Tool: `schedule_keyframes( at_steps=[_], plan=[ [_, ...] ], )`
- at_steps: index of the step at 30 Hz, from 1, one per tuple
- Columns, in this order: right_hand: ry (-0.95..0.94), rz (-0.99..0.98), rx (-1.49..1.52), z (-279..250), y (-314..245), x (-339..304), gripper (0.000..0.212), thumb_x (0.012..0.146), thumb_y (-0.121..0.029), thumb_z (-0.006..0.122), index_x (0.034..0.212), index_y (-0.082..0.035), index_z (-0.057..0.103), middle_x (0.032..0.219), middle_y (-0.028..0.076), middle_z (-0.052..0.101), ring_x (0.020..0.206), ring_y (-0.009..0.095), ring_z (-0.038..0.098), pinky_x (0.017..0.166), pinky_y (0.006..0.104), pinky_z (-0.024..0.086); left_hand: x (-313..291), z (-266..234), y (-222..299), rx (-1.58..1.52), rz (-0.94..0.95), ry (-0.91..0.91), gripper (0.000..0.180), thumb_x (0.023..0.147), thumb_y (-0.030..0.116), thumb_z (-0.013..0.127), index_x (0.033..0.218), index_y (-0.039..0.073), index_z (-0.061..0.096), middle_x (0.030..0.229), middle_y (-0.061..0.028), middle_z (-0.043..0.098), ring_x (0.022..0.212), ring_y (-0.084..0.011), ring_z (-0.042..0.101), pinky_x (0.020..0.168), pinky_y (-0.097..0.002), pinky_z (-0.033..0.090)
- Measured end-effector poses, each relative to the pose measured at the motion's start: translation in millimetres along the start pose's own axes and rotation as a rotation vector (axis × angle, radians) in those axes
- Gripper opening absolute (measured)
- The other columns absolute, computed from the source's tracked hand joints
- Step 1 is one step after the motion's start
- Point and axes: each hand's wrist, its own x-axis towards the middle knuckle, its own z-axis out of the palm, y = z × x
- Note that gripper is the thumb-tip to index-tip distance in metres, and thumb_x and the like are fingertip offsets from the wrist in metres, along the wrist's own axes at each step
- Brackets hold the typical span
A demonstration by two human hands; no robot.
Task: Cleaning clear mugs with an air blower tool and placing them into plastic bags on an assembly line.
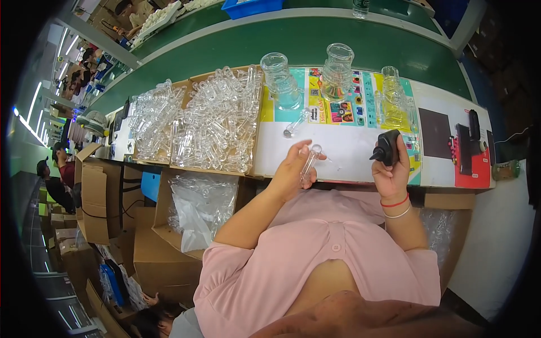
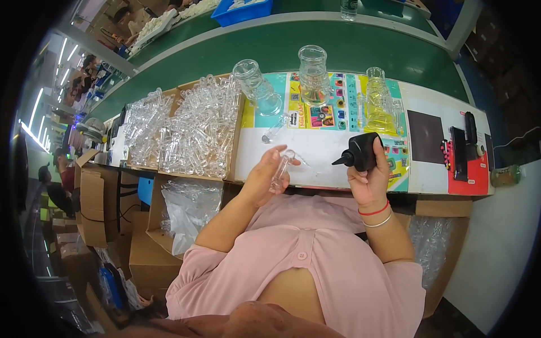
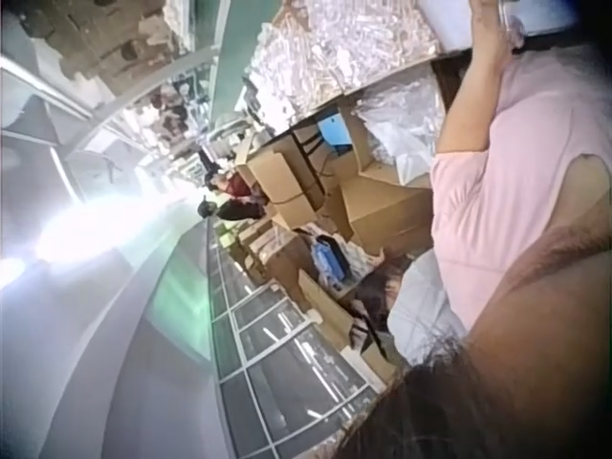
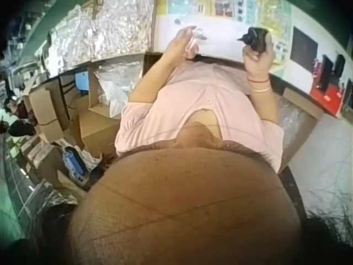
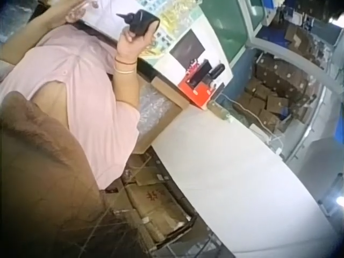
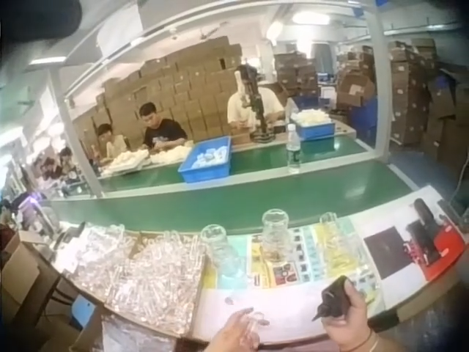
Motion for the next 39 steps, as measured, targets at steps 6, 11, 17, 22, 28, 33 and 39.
schedule_keyframes(
  at_steps=[6, 11, 17, 22, 28, 33, 39],
  plan=[
    [-0.003, -0.016, 0.006, -2, -2, -1, 0.024, 0.089, -0.026, 0.049, 0.093, -0.002, 0.053, 0.077, 0.010, 0.056, 0.042, 0.006, 0.041, 0.031, 0.0139, 0.030, -7, -17, -12, 0.210, 0.034, -0.081, 0.048, 0.084, 0.009, 0.056, 0.126, 0.002, 0.034, 0.112, -0.0110, 0.050, 0.090, -0.0136, 0.052, 0.064, -0.0240, 0.047],
    [-0.029, -0.015, 0.005, -1, 0, 0, 0.023, 0.089, -0.025, 0.049, 0.092, -0.003, 0.053, 0.077, 0.008, 0.056, 0.043, 0.006, 0.040, 0.031, 0.0141, 0.030, -21, -1, 5, 0.172, 0.185, 0.013, 0.030, 0.084, 0.006, 0.054, 0.112, 0.001, 0.045, 0.117, -0.0145, 0.048, 0.095, -0.0180, 0.055, 0.070, -0.0272, 0.050],
    [-0.015, -0.003, -0.004, 4, 4, -2, 0.021, 0.089, -0.025, 0.049, 0.090, -0.005, 0.054, 0.075, 0.007, 0.057, 0.042, 0.007, 0.042, 0.030, 0.0144, 0.030, -9, -14, 0, 0.186, 0.224, 0.057, 0.015, 0.083, 0.005, 0.056, 0.096, -0.001, 0.051, 0.119, -0.0131, 0.045, 0.093, -0.0181, 0.057, 0.072, -0.0265, 0.051],
    [0.058, -0.017, -0.042, 9, 5, -4, 0.020, 0.089, -0.026, 0.049, 0.088, -0.007, 0.055, 0.072, 0.006, 0.059, 0.041, 0.007, 0.043, 0.030, 0.0149, 0.029, -13, -1, -2, 0.158, 0.308, -0.008, 0.016, 0.082, 0.001, 0.056, 0.097, -0.002, 0.053, 0.121, -0.0127, 0.043, 0.095, -0.0179, 0.056, 0.077, -0.0261, 0.050],
    [-0.030, -0.128, -0.191, 27, 7, -11, 0.019, 0.089, -0.026, 0.050, 0.091, -0.007, 0.053, 0.077, 0.005, 0.059, 0.043, 0.006, 0.044, 0.033, 0.0142, 0.032, -30, 22, 8, 0.286, 0.367, -0.010, 0.028, 0.084, 0.000, 0.054, 0.110, -0.001, 0.044, 0.117, -0.0155, 0.049, 0.095, -0.0182, 0.057, 0.082, -0.0256, 0.048],
    [0.072, -0.488, -0.393, 61, 25, -30, 0.023, 0.088, -0.029, 0.051, 0.093, -0.007, 0.052, 0.082, 0.005, 0.057, 0.056, 0.010, 0.049, 0.052, 0.0213, 0.044, -36, 34, 5, 0.396, 0.778, -0.152, 0.031, 0.082, -0.006, 0.053, 0.109, 0.000, 0.039, 0.119, -0.0222, 0.047, 0.100, -0.0227, 0.056, 0.084, -0.0298, 0.049],
    [-0.315, -0.676, -0.893, 60, 13, -41, 0.042, 0.082, -0.039, 0.052, 0.088, 0.002, 0.045, 0.076, 0.009, 0.046, 0.068, 0.016, 0.050, 0.068, 0.0255, 0.045, -41, 45, 12, 0.219, 0.626, -0.129, 0.033, 0.082, -0.011, 0.048, 0.111, -0.001, 0.037, 0.126, -0.0251, 0.040, 0.106, -0.0253, 0.053, 0.088, -0.0317, 0.047]
  ],
)
